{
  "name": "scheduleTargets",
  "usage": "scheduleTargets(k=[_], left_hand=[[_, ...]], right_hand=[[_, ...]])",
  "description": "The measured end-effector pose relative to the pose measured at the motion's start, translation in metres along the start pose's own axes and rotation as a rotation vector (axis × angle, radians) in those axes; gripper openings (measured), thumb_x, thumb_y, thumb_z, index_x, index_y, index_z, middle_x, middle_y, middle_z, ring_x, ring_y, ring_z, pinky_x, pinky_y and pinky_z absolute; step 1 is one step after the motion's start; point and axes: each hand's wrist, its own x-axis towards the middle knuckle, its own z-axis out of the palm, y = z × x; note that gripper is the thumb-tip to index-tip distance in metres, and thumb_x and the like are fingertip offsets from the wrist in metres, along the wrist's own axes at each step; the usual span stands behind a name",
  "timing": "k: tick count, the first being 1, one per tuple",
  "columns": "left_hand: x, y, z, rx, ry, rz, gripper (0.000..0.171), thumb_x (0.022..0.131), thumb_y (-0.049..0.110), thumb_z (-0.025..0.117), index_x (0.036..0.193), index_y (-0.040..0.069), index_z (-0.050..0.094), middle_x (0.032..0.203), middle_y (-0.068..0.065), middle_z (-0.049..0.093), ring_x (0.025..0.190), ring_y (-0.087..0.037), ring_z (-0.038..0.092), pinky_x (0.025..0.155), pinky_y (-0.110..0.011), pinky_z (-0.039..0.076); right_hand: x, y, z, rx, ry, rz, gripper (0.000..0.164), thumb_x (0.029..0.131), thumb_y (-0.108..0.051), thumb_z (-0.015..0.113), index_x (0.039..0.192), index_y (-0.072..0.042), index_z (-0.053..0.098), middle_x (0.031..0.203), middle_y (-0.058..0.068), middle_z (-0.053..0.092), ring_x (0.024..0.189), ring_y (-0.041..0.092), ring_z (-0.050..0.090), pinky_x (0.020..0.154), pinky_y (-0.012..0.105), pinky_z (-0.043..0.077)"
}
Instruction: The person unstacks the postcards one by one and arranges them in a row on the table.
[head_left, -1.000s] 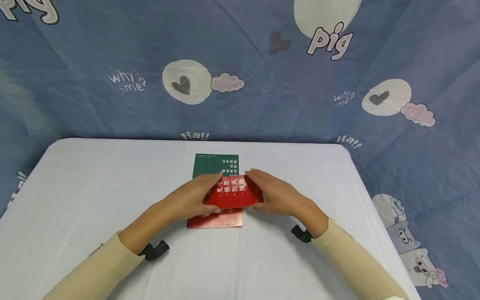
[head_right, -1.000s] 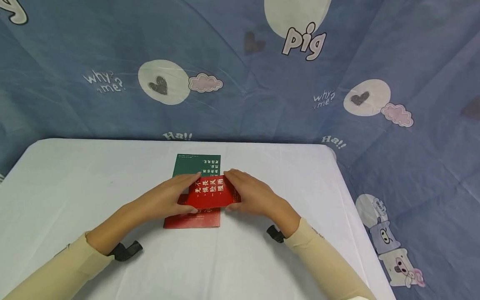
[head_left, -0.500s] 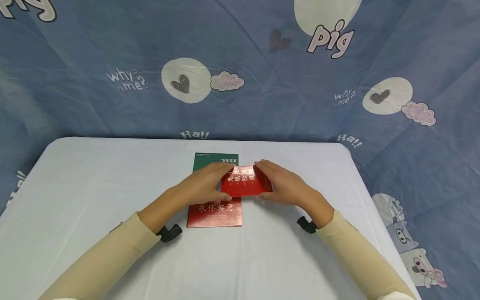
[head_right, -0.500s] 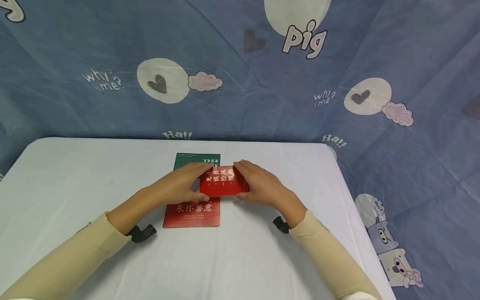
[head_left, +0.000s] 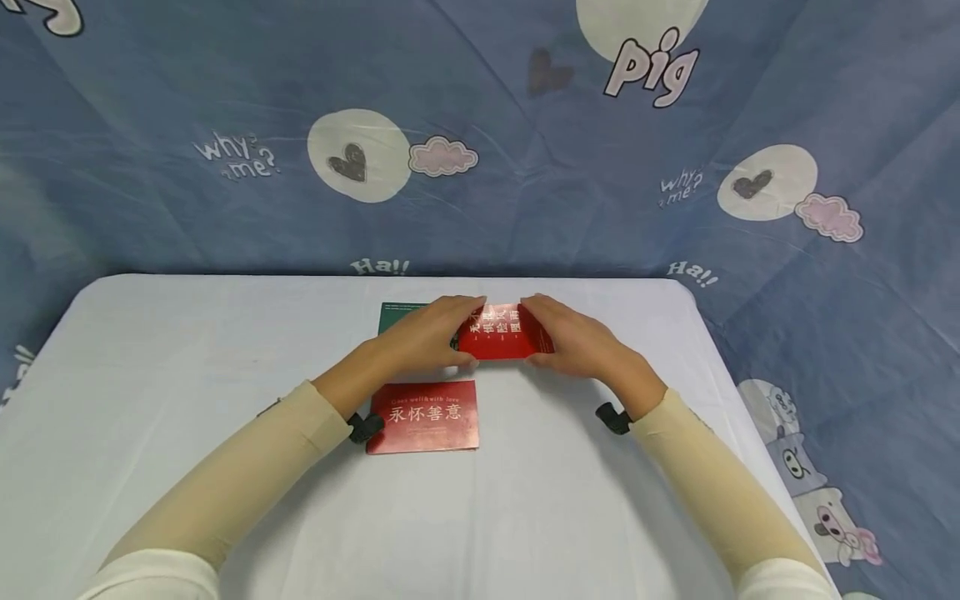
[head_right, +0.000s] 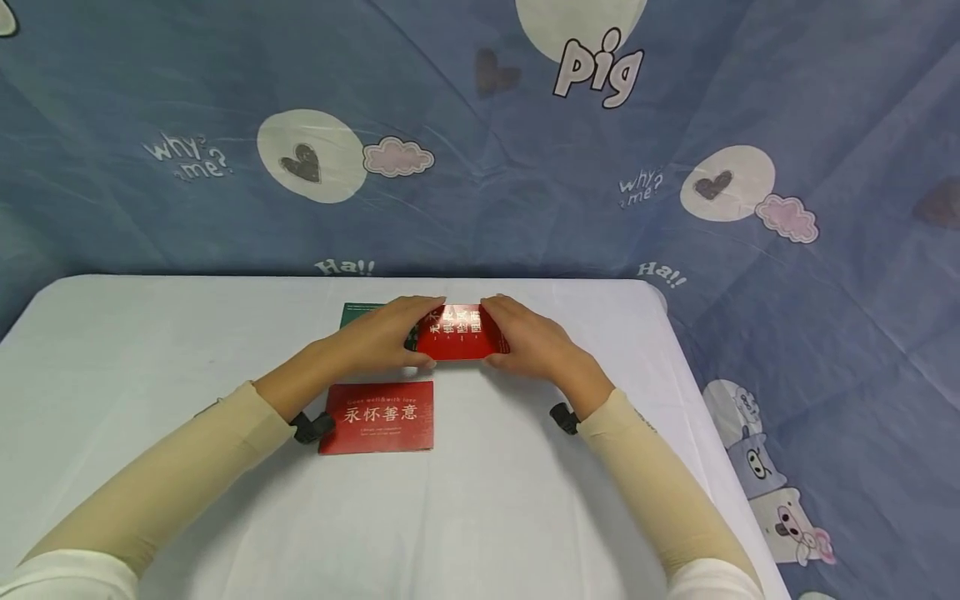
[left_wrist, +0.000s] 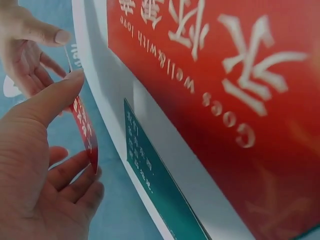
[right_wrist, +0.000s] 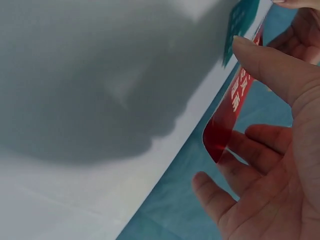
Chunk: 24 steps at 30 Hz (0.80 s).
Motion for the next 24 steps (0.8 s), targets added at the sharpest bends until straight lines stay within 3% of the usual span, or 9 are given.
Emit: scheduleTargets(k=[14,19,24], left_hand=[[0.040,-0.004,0.002,0.049,-0.031,-0.025,0.099,0.086,0.037,0.087,0.164,0.010,0.033,0.162,-0.010,0.044,0.149,-0.029,0.039,0.120,-0.049,0.037],[0.042,-0.001,0.014,0.047,-0.072,-0.014,0.099,0.087,0.037,0.086,0.164,0.008,0.033,0.162,-0.011,0.043,0.150,-0.029,0.039,0.121,-0.049,0.036],[0.040,-0.005,0.010,0.051,-0.054,-0.043,0.099,0.085,0.037,0.088,0.164,0.011,0.034,0.162,-0.010,0.044,0.149,-0.028,0.040,0.121,-0.050,0.035]], right_hand=[[0.014,0.018,-0.005,0.025,-0.013,0.077,0.083,0.089,-0.017,0.082,0.159,-0.003,0.039,0.160,0.015,0.043,0.147,0.032,0.040,0.116,0.052,0.042],[0.010,0.025,0.006,0.060,-0.051,0.092,0.084,0.089,-0.018,0.083,0.159,-0.003,0.040,0.159,0.014,0.044,0.143,0.032,0.044,0.116,0.050,0.043],[0.017,0.026,0.006,0.086,-0.033,0.072,0.086,0.087,-0.019,0.085,0.159,-0.003,0.040,0.158,0.014,0.046,0.141,0.032,0.046,0.113,0.052,0.045]])
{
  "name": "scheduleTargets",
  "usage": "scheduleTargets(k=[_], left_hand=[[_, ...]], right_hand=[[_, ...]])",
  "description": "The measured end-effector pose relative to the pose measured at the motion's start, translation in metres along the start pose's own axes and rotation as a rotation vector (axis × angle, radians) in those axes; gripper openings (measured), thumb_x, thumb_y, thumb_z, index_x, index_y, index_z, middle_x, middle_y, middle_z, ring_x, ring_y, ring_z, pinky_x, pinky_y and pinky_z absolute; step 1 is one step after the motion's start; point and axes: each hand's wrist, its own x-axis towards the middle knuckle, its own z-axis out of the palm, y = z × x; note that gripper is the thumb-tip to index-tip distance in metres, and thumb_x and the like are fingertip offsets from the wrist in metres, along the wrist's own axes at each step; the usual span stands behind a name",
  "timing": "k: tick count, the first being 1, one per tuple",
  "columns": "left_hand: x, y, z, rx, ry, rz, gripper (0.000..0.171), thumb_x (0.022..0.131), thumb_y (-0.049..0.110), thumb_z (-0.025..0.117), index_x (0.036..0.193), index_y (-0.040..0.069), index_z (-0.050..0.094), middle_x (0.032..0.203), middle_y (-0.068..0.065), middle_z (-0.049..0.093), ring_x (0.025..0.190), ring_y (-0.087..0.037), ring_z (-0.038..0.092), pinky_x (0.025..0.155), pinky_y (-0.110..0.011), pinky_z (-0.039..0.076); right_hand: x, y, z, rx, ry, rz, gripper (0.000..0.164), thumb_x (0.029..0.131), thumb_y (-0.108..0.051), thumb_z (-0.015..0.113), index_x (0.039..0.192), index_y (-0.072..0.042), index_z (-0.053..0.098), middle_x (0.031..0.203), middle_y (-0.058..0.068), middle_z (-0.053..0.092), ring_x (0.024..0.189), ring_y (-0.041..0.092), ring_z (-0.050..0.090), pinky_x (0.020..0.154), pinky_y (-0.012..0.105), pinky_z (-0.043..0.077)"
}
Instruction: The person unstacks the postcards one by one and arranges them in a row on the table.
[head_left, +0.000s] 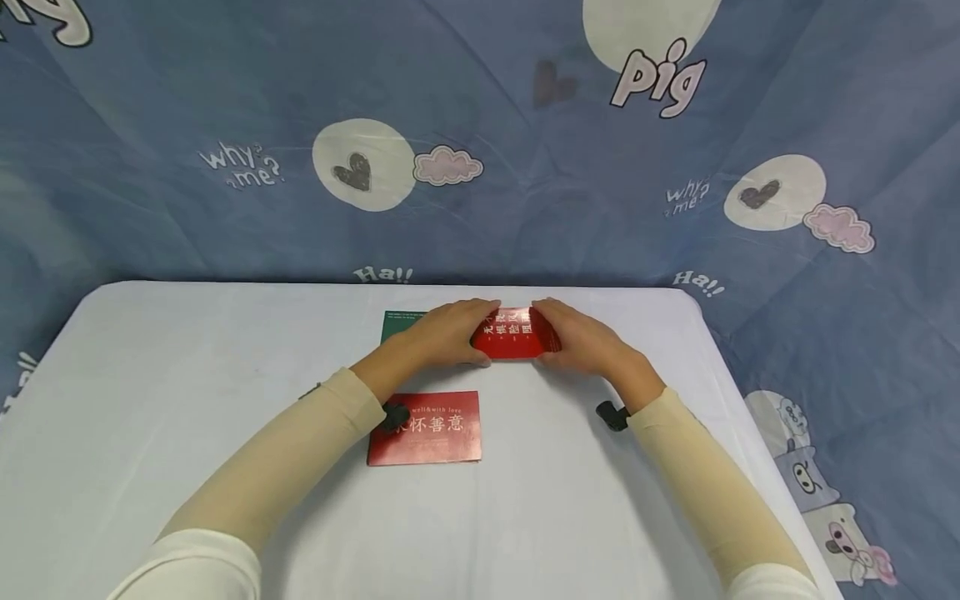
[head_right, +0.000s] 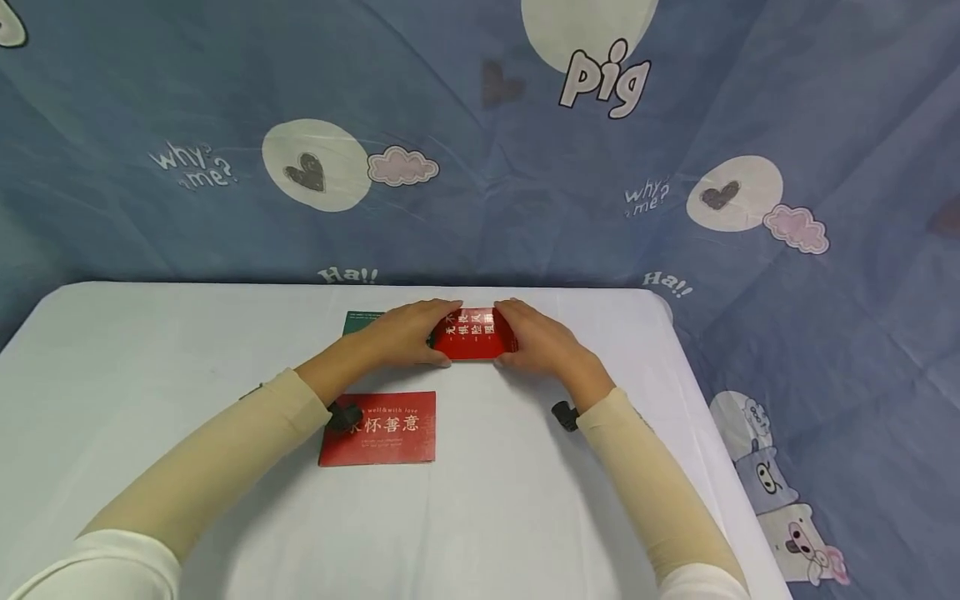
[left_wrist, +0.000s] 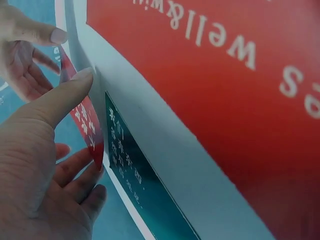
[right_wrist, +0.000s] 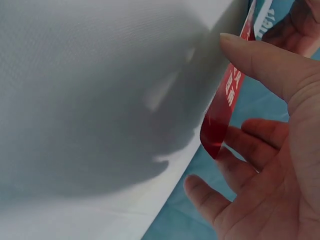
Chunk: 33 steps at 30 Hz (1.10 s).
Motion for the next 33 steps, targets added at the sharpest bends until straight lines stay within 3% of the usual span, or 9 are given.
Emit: scheduleTargets(k=[9,18,24,33], left_hand=[[0.002,-0.005,-0.001,-0.023,-0.038,-0.022,0.100,0.086,0.042,0.087,0.164,0.012,0.033,0.163,-0.010,0.043,0.151,-0.030,0.038,0.123,-0.051,0.031],[0.005,-0.001,0.003,-0.003,-0.030,-0.028,0.100,0.085,0.043,0.087,0.164,0.012,0.034,0.163,-0.009,0.043,0.152,-0.033,0.035,0.126,-0.052,0.023],[0.007,-0.001,0.006,0.030,-0.017,-0.002,0.100,0.085,0.044,0.086,0.163,0.009,0.035,0.162,-0.008,0.045,0.150,-0.025,0.039,0.128,-0.046,0.018],[0.009,-0.006,0.010,0.023,0.002,0.035,0.095,0.086,0.043,0.085,0.161,0.007,0.040,0.160,-0.008,0.048,0.149,-0.024,0.041,0.128,-0.047,0.018]], right_hand=[[0.007,0.003,-0.001,0.023,-0.067,0.063,0.092,0.087,-0.025,0.085,0.162,-0.007,0.035,0.164,0.014,0.038,0.149,0.034,0.038,0.119,0.054,0.038],[0.008,0.009,0.000,0.029,-0.096,0.094,0.093,0.087,-0.023,0.085,0.163,-0.008,0.034,0.166,0.014,0.036,0.151,0.034,0.035,0.120,0.055,0.036],[0.006,0.011,0.001,0.064,-0.099,0.101,0.094,0.086,-0.022,0.086,0.163,-0.009,0.035,0.163,0.013,0.040,0.147,0.034,0.038,0.116,0.055,0.040],[0.006,0.016,0.003,0.114,-0.107,0.115,0.094,0.086,-0.021,0.086,0.163,-0.011,0.034,0.161,0.012,0.043,0.144,0.033,0.041,0.116,0.054,0.042]])
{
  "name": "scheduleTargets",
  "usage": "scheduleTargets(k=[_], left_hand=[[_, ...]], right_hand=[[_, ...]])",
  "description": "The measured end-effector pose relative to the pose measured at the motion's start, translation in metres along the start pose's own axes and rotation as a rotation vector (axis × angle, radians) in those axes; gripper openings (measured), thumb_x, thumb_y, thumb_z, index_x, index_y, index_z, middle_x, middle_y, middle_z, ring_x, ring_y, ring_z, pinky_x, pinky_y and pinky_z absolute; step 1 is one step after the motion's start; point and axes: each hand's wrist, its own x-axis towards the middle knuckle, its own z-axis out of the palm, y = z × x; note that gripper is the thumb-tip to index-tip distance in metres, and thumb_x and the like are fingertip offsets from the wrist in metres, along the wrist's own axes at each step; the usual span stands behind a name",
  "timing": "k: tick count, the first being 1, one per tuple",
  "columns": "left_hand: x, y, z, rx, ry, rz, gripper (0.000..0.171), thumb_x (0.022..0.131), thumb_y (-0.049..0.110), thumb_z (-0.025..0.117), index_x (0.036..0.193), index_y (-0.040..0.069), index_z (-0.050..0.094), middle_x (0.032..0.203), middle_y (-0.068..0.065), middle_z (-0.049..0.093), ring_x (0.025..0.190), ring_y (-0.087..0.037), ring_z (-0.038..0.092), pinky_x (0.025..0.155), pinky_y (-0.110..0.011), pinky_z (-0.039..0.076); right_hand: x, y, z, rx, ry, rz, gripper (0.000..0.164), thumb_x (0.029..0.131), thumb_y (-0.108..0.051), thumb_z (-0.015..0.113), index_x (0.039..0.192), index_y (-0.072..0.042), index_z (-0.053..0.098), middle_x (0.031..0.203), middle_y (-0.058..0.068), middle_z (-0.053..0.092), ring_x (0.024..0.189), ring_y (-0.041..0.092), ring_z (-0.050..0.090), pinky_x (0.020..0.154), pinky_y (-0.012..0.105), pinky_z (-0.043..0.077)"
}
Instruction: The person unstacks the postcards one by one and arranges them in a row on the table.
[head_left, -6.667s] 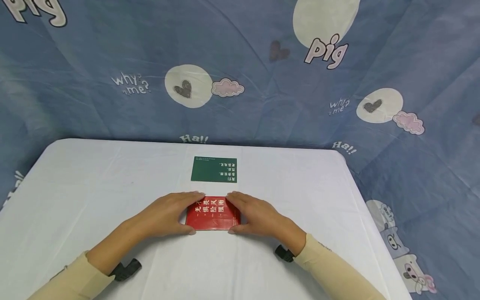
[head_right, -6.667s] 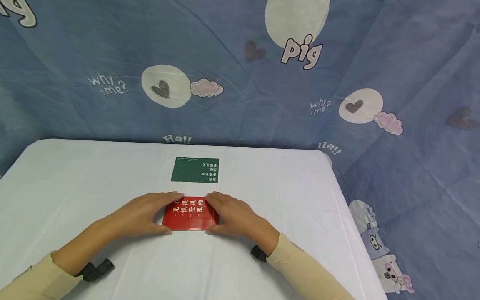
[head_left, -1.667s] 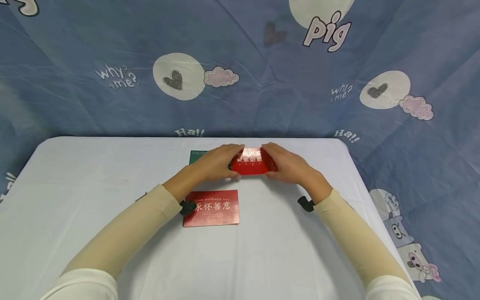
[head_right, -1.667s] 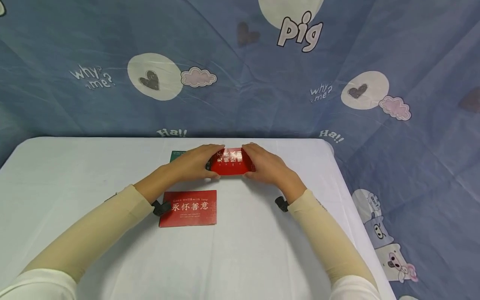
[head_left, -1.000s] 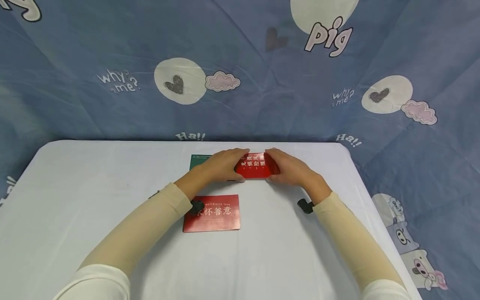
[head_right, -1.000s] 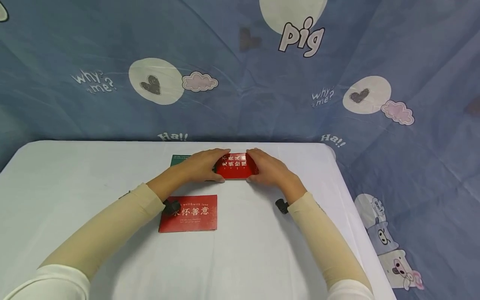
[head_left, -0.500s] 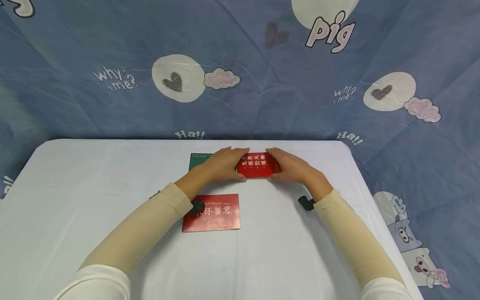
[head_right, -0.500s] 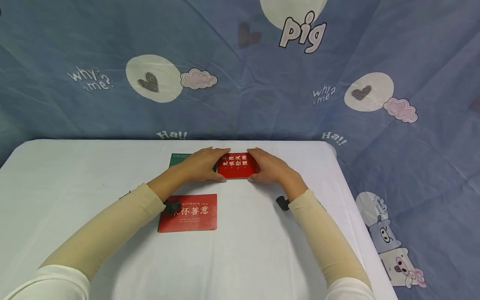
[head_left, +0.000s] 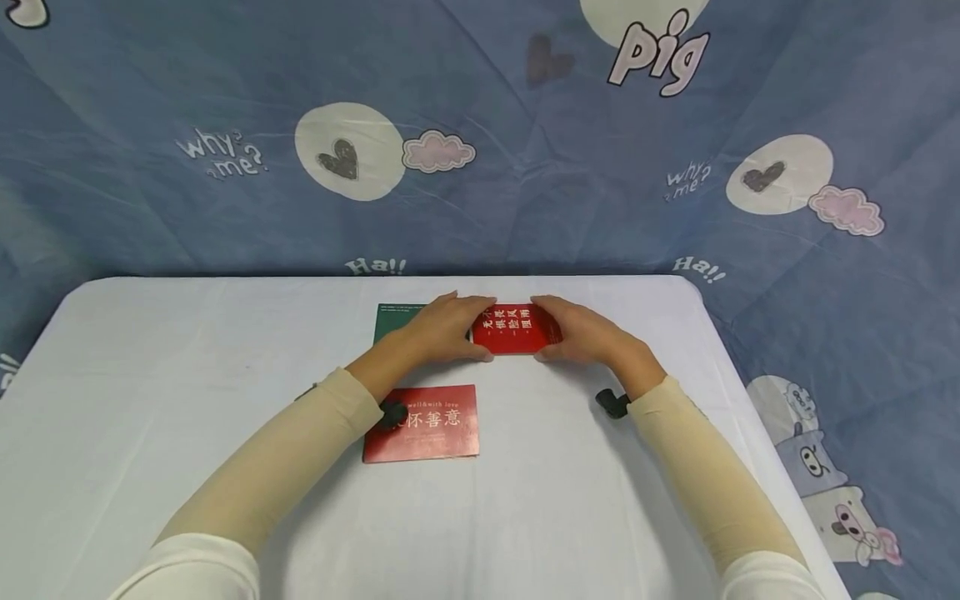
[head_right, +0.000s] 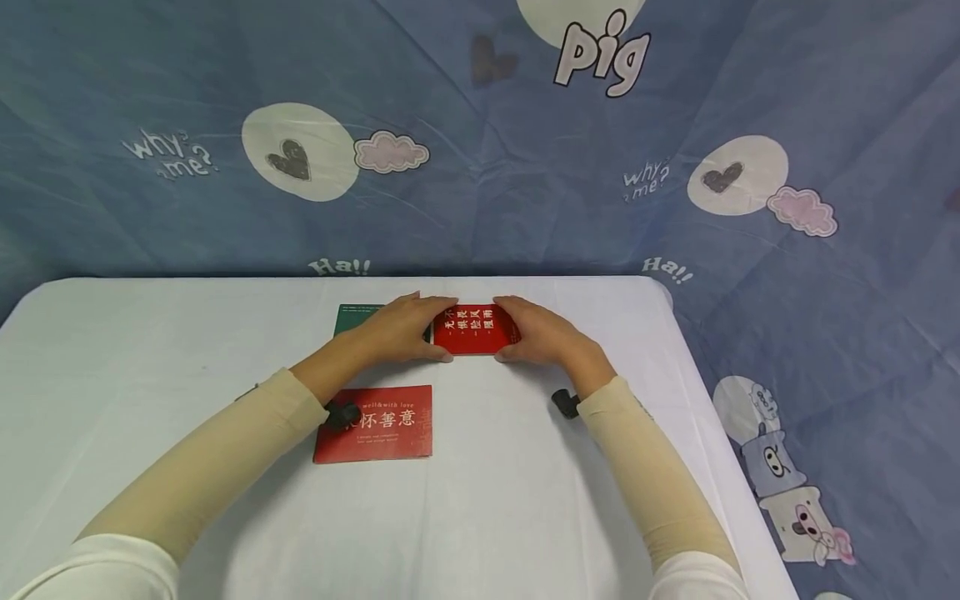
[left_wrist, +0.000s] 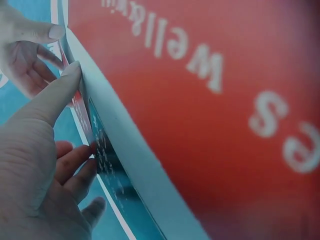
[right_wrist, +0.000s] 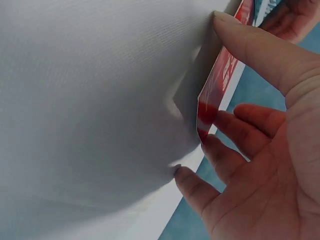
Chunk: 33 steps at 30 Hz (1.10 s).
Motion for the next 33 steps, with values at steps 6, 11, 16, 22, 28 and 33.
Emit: scheduleTargets(k=[6,11,16,22,28,33], left_hand=[[-0.001,-0.001,-0.001,-0.005,0.002,-0.006,0.098,0.085,0.044,0.086,0.162,0.007,0.037,0.161,-0.009,0.046,0.149,-0.025,0.042,0.128,-0.050,0.015],[-0.003,0.000,-0.001,0.001,0.005,-0.013,0.104,0.084,0.045,0.087,0.164,0.008,0.032,0.164,-0.008,0.042,0.152,-0.025,0.038,0.128,-0.050,0.013],[-0.005,0.002,-0.001,0.003,0.029,0.007,0.104,0.085,0.041,0.088,0.165,0.009,0.030,0.167,-0.007,0.037,0.155,-0.024,0.031,0.128,-0.046,0.016],[-0.007,0.006,-0.002,0.011,0.038,0.002,0.102,0.086,0.040,0.087,0.165,0.007,0.030,0.167,-0.008,0.037,0.155,-0.025,0.030,0.128,-0.043,0.017],[-0.010,0.007,-0.004,0.024,0.046,-0.013,0.104,0.085,0.042,0.087,0.165,0.008,0.029,0.167,-0.008,0.036,0.155,-0.025,0.030,0.128,-0.044,0.018],[-0.015,0.009,-0.009,0.017,0.036,-0.020,0.109,0.083,0.041,0.090,0.166,0.009,0.027,0.168,-0.008,0.035,0.155,-0.026,0.029,0.128,-0.045,0.020]], right_hand=[[0.003,0.002,0.001,0.002,-0.001,-0.012,0.094,0.087,-0.022,0.086,0.163,-0.010,0.034,0.161,0.012,0.042,0.145,0.032,0.040,0.118,0.053,0.039],[0.003,0.001,0.000,-0.003,0.009,-0.048,0.094,0.087,-0.021,0.086,0.163,-0.007,0.033,0.164,0.015,0.038,0.149,0.035,0.036,0.120,0.053,0.035],[0.001,-0.001,0.001,-0.016,0.034,-0.066,0.095,0.087,-0.019,0.085,0.163,-0.004,0.031,0.166,0.017,0.034,0.152,0.036,0.032,0.122,0.053,0.033],[-0.004,-0.004,0.003,-0.020,0.054,-0.049,0.095,0.087,-0.022,0.085,0.163,-0.004,0.032,0.166,0.017,0.034,0.152,0.036,0.032,0.122,0.053,0.032],[-0.008,-0.009,0.006,-0.022,0.075,-0.038,0.096,0.087,-0.030,0.086,0.163,-0.006,0.032,0.166,0.014,0.035,0.152,0.034,0.033,0.122,0.051,0.032],[-0.010,-0.017,0.006,-0.053,0.103,-0.060,0.097,0.087,-0.032,0.087,0.163,-0.007,0.033,0.167,0.014,0.034,0.154,0.033,0.030,0.121,0.053,0.034]])
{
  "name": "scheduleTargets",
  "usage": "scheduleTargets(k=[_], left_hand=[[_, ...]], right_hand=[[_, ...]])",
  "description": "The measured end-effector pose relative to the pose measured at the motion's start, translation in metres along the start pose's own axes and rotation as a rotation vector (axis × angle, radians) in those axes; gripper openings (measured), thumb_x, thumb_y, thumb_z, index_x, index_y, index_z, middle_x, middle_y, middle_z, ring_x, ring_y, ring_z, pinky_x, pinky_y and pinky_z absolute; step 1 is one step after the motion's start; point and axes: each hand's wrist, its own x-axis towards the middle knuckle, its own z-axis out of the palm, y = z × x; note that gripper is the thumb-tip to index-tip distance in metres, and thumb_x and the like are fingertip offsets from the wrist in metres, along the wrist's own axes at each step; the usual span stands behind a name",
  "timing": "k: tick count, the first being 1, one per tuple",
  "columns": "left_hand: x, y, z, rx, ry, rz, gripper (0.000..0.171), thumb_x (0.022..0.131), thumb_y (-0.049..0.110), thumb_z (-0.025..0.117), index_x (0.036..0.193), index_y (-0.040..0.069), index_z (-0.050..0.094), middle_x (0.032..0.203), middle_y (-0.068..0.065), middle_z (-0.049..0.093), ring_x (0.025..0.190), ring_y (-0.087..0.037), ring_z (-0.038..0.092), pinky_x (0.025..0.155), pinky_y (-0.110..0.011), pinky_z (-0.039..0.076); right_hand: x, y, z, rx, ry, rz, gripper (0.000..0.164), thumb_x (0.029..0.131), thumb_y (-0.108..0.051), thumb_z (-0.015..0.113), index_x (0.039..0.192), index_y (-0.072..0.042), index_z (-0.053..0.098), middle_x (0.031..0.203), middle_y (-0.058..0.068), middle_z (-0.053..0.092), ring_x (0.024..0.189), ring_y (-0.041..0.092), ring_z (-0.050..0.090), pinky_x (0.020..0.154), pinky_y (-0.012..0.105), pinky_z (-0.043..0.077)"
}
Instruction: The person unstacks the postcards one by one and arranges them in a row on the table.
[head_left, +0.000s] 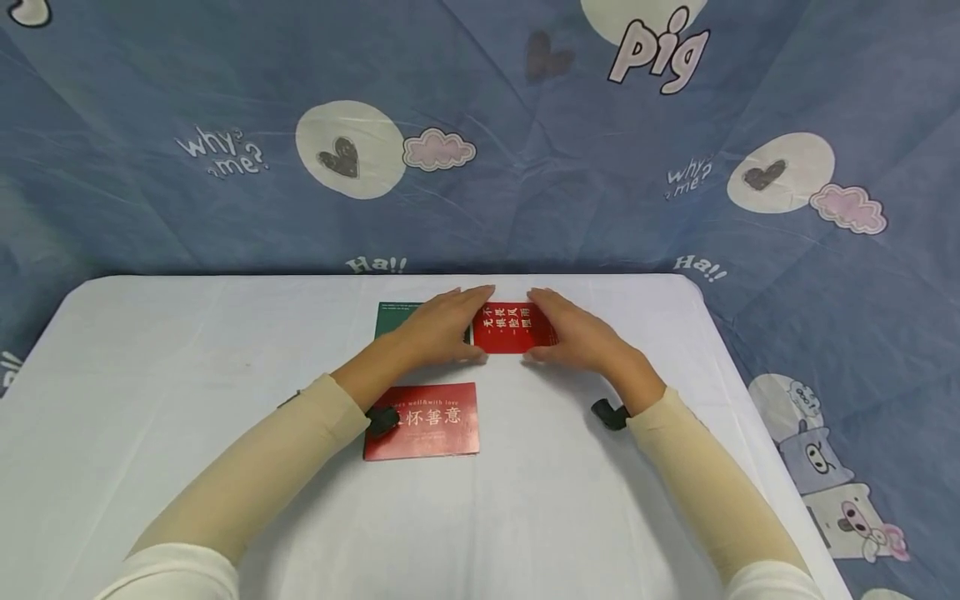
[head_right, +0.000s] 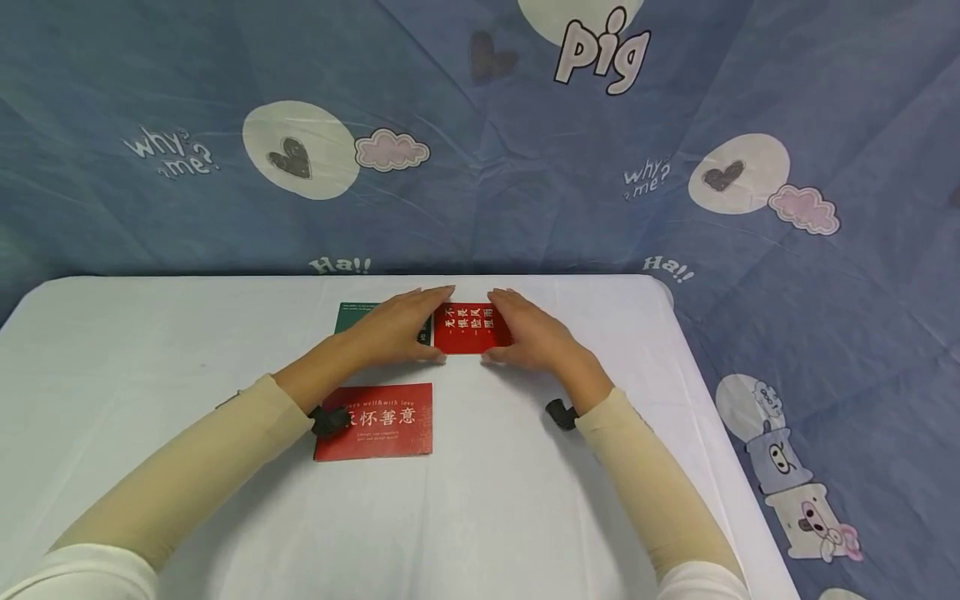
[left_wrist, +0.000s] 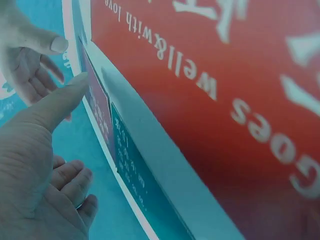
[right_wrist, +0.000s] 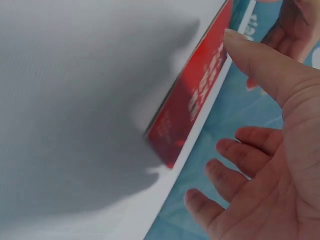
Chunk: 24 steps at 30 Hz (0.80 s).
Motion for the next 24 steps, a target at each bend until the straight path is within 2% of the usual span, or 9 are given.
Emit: scheduleTargets(k=[8,13,18,24], left_hand=[[-0.016,-0.001,-0.009,0.003,-0.007,0.019,0.108,0.085,0.045,0.087,0.166,0.009,0.027,0.169,-0.007,0.033,0.156,-0.028,0.028,0.127,-0.047,0.020],[-0.031,-0.004,-0.013,-0.006,0.012,0.029,0.104,0.088,0.048,0.083,0.166,0.010,0.027,0.168,-0.009,0.035,0.154,-0.032,0.031,0.126,-0.049,0.023],[-0.051,-0.007,-0.015,-0.011,0.035,0.036,0.103,0.089,0.052,0.081,0.166,0.010,0.027,0.167,-0.009,0.036,0.153,-0.034,0.034,0.126,-0.050,0.025],[-0.084,-0.008,-0.009,-0.031,0.045,0.015,0.101,0.087,0.050,0.083,0.165,0.009,0.032,0.164,-0.011,0.041,0.151,-0.034,0.038,0.124,-0.051,0.027]], right_hand=[[-0.006,-0.020,0.000,-0.069,0.035,-0.042,0.097,0.087,-0.035,0.087,0.163,-0.005,0.035,0.167,0.014,0.034,0.157,0.032,0.025,0.123,0.053,0.031],[-0.010,-0.031,0.003,-0.087,0.054,-0.109,0.094,0.089,-0.038,0.084,0.162,-0.003,0.035,0.167,0.014,0.036,0.157,0.031,0.025,0.126,0.049,0.024],[-0.018,-0.044,0.007,-0.101,0.060,-0.165,0.095,0.090,-0.042,0.083,0.162,-0.004,0.035,0.167,0.012,0.035,0.158,0.029,0.023,0.125,0.049,0.025],[-0.027,-0.058,0.011,-0.115,0.051,-0.210,0.096,0.089,-0.044,0.083,0.163,-0.006,0.035,0.168,0.010,0.033,0.159,0.027,0.018,0.125,0.049,0.026]])
